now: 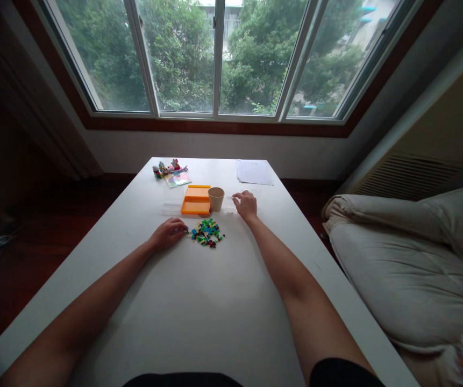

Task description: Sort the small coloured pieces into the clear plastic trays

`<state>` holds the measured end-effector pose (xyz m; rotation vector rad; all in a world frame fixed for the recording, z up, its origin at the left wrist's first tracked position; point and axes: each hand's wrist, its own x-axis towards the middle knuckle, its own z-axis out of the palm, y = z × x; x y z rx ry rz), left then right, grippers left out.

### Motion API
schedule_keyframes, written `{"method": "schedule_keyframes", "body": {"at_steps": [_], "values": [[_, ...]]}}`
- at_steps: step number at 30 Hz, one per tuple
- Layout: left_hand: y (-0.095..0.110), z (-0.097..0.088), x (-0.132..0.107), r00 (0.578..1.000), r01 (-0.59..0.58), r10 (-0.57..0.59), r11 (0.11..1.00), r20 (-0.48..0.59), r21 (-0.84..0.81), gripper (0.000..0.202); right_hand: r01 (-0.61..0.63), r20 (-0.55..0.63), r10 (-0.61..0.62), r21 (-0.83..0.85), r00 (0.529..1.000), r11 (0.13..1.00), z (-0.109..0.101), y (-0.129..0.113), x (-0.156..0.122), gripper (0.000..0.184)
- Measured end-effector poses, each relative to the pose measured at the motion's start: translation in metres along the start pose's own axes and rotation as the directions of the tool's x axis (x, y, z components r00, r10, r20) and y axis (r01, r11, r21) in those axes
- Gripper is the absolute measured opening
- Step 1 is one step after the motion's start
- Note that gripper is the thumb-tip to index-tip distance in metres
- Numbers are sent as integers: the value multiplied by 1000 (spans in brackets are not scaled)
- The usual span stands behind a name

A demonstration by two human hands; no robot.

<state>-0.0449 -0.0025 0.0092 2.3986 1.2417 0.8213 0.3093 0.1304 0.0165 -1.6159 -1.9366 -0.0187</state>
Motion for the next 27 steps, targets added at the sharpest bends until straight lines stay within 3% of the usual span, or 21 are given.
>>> {"method": "schedule_keyframes", "body": {"at_steps": [13, 18, 22, 27], "values": [[-3, 1, 0, 1000, 3, -3, 1000, 6, 1, 19, -63, -20, 67, 147, 998, 987, 0, 29, -22, 28], [-4, 3, 0, 1000, 4, -4, 1000, -1, 0, 19, -119, 62, 118, 4, 991, 993, -10, 44, -32, 26], [-5, 4, 0, 1000, 7, -7, 1000, -6, -1, 19, -111, 72, 119, -107, 990, 988, -17, 40, -34, 25], [-5, 3, 0, 1000, 3, -3, 1000, 0, 10, 19, 20, 6, -19, -125, 1000, 992, -19, 20, -43, 24]]}}
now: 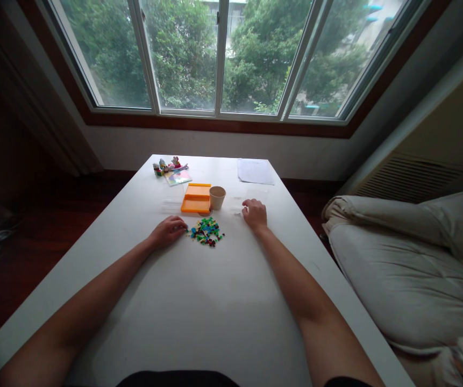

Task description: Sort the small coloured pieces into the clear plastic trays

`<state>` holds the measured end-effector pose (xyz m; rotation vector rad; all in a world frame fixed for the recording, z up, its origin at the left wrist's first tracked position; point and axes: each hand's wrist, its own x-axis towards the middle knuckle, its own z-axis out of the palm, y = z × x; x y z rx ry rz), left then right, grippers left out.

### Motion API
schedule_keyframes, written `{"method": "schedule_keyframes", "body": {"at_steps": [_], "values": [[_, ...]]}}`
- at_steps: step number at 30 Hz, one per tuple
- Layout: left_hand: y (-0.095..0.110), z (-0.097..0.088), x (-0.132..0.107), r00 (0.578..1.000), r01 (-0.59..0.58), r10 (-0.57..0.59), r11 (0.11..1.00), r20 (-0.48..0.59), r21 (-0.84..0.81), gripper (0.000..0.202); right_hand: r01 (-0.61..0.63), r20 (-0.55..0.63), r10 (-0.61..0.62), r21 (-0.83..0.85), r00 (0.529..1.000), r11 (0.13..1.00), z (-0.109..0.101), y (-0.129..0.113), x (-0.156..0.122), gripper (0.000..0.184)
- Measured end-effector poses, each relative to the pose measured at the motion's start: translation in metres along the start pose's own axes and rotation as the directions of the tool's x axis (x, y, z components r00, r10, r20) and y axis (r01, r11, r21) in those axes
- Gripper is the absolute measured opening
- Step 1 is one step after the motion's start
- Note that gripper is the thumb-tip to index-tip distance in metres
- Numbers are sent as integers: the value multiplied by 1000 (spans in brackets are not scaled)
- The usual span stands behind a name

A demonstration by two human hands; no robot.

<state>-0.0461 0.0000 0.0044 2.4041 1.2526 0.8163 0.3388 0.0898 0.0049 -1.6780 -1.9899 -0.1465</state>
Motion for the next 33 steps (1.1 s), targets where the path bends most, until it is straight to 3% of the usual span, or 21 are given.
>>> {"method": "schedule_keyframes", "body": {"at_steps": [11, 33], "values": [[1, 0, 1, 1000, 4, -4, 1000, -3, -12, 18, 79, 35, -78, -26, 996, 997, -5, -15, -11, 17], [3, 1, 1, 1000, 5, -5, 1000, 2, -7, 18, 77, 45, -75, -50, 996, 996, 15, -29, -3, 17]]}}
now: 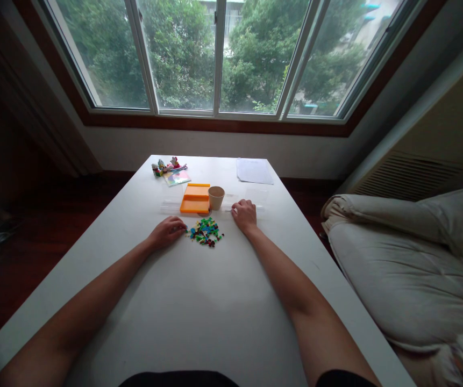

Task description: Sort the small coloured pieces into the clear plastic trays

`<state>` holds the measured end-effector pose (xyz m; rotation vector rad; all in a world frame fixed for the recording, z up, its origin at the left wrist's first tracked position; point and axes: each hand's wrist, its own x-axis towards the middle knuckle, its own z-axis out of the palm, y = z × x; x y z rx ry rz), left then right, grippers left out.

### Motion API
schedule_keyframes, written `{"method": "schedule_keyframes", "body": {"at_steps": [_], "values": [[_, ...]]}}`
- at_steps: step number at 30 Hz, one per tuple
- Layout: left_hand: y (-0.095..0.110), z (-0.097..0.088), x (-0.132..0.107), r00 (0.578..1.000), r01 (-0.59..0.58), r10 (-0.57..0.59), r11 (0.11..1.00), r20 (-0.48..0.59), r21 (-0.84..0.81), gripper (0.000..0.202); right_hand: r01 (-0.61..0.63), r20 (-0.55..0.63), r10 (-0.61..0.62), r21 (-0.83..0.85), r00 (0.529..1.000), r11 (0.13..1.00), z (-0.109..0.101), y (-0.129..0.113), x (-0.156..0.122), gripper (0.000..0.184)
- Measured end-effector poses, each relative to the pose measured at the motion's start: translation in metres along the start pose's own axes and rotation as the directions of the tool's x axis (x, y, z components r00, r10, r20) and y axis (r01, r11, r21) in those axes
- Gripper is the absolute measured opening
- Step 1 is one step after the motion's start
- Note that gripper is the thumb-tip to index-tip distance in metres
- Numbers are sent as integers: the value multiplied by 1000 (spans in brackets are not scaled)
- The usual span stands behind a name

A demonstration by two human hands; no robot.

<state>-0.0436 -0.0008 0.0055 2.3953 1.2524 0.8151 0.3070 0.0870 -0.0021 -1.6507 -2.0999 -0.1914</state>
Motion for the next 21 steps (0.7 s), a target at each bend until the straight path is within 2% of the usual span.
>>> {"method": "schedule_keyframes", "body": {"at_steps": [14, 21], "values": [[0, 0, 1, 1000, -9, 9, 1000, 4, 3, 18, 12, -65, -11, 25, 998, 1000, 3, -2, -5, 18], [-1, 0, 0, 1000, -7, 7, 1000, -2, 3, 19, 65, -145, -42, 153, 989, 986, -9, -13, 0, 28]]}}
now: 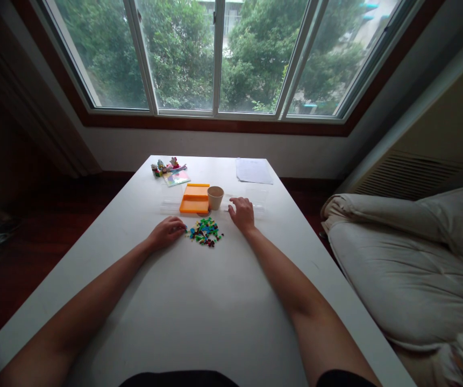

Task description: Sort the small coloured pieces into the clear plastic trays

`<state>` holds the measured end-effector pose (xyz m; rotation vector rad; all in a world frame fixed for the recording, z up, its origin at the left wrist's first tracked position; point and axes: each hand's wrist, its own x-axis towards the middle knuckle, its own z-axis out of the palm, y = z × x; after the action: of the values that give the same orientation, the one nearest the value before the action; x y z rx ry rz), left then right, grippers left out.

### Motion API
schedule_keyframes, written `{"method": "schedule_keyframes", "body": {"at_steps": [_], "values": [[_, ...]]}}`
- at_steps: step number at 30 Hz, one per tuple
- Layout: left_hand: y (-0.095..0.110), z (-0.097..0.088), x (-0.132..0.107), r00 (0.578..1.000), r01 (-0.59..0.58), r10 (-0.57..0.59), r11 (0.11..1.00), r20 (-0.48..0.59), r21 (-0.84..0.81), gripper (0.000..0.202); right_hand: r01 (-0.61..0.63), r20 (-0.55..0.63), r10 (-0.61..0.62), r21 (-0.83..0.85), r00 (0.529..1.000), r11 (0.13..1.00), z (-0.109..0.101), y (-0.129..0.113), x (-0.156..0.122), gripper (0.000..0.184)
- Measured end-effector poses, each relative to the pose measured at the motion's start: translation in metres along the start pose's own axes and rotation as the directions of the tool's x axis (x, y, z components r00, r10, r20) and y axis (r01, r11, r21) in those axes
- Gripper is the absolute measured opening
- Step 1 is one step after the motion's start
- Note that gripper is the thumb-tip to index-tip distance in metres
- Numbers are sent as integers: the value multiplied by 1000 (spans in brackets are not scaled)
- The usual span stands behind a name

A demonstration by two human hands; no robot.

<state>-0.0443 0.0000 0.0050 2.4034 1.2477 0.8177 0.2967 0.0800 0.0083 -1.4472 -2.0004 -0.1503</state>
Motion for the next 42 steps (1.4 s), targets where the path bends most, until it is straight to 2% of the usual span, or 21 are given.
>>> {"method": "schedule_keyframes", "body": {"at_steps": [6, 9, 14, 24, 28, 33, 36, 39, 42], "values": [[0, 0, 0, 1000, 5, -5, 1000, -1, 3, 19, 111, -41, -106, 137, 994, 984, -1, -24, 19, 45], [1, -1, -1, 1000, 9, -9, 1000, -1, 4, 19, 101, -24, -98, 148, 995, 984, 6, -30, 27, 38], [2, -2, -1, 1000, 4, -4, 1000, 5, 9, 18, 18, -27, -14, 144, 1000, 989, 12, -34, 36, 23], [1, -2, 1, 1000, 13, -13, 1000, 5, 8, 19, 81, -34, -77, 121, 996, 989, 2, -37, 36, 27], [1, -2, 1, 1000, 11, -11, 1000, 9, 5, 19, 33, -63, -26, 112, 998, 993, -9, -24, 33, 35], [1, -1, 1, 1000, 16, -16, 1000, 4, 2, 20, -192, -75, 191, -14, 979, 981, -21, 13, 15, 28], [1, -1, 0, 1000, 13, -13, 1000, 3, -1, 19, -312, -59, 307, -153, 950, 938, -21, 33, -1, 23], [0, 0, 0, 1000, 16, -16, 1000, 4, -2, 18, -357, -27, 360, -219, 933, 908, -15, 44, -14, 21], [-1, 0, 0, 1000, 19, -19, 1000, 7, -4, 18, -362, 40, 378, -211, 925, 908, -9, 51, -20, 21]]}}
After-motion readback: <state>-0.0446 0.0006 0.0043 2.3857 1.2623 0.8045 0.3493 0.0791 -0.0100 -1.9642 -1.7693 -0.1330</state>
